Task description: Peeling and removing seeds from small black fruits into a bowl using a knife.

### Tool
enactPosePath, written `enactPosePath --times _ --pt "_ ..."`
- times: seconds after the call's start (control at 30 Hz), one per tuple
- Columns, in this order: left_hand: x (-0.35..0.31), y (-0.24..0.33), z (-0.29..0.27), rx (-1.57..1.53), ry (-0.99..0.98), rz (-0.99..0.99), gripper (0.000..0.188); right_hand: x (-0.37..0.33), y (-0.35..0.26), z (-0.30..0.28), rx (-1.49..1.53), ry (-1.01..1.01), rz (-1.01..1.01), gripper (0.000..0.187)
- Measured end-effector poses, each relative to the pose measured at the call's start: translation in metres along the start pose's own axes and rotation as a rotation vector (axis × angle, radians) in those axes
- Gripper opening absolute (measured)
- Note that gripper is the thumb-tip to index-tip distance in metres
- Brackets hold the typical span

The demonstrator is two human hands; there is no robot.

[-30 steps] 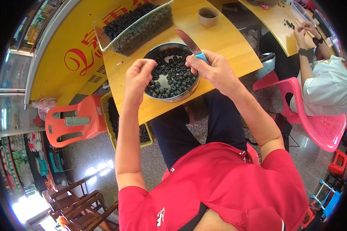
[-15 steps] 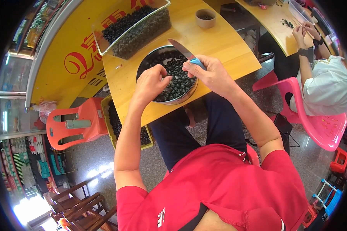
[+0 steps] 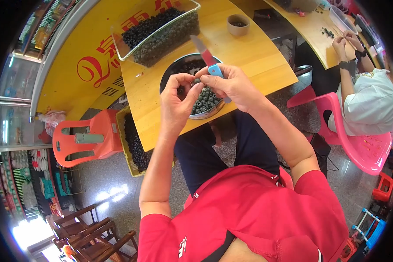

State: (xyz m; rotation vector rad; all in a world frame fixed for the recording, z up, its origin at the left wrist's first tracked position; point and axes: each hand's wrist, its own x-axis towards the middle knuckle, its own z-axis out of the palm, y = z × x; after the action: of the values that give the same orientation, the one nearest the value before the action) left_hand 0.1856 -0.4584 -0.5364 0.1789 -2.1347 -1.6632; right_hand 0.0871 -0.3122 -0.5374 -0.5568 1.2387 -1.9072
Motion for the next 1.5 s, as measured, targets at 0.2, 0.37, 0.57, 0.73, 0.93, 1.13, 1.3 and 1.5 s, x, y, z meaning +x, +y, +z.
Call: enactPosePath --times 0.2,0.37,0.57,0.73,0.93,1.13,1.3,1.5 --pt "-0.006 -0.006 0.006 0.088 0.132 0.156 0.013 -0.003 0.008 0.009 0.136 0.021 -0.014 0.021" --pt "-0.007 0.016 0.0 0.392 0.072 0.196 0.017 -0.008 0.0 0.015 -0.009 0.086 -0.02 0.021" --pt "-0.008 0.019 0.003 0.536 0.028 0.195 0.021 0.002 0.017 0.014 -0.174 0.16 -0.215 0.022" --pt "-0.01 0.014 0.008 0.361 0.151 0.229 0.022 -0.006 0.001 0.012 0.022 0.123 -0.025 0.02" --pt "-0.008 0.001 0.01 0.133 0.192 0.252 0.016 -0.006 0.003 0.014 0.177 0.113 0.034 0.018" --pt "-0.01 -0.001 0.008 0.076 0.158 0.172 0.011 -0.006 0.001 0.017 0.146 0.133 0.029 0.018" --pt "-0.011 0.001 0.009 -0.09 0.097 0.097 0.012 -0.005 -0.002 0.013 0.112 0.11 0.019 0.019" --pt "-0.018 0.008 0.007 -0.485 0.072 -0.105 0.013 -0.009 -0.014 0.017 0.09 0.033 -0.019 0.019"
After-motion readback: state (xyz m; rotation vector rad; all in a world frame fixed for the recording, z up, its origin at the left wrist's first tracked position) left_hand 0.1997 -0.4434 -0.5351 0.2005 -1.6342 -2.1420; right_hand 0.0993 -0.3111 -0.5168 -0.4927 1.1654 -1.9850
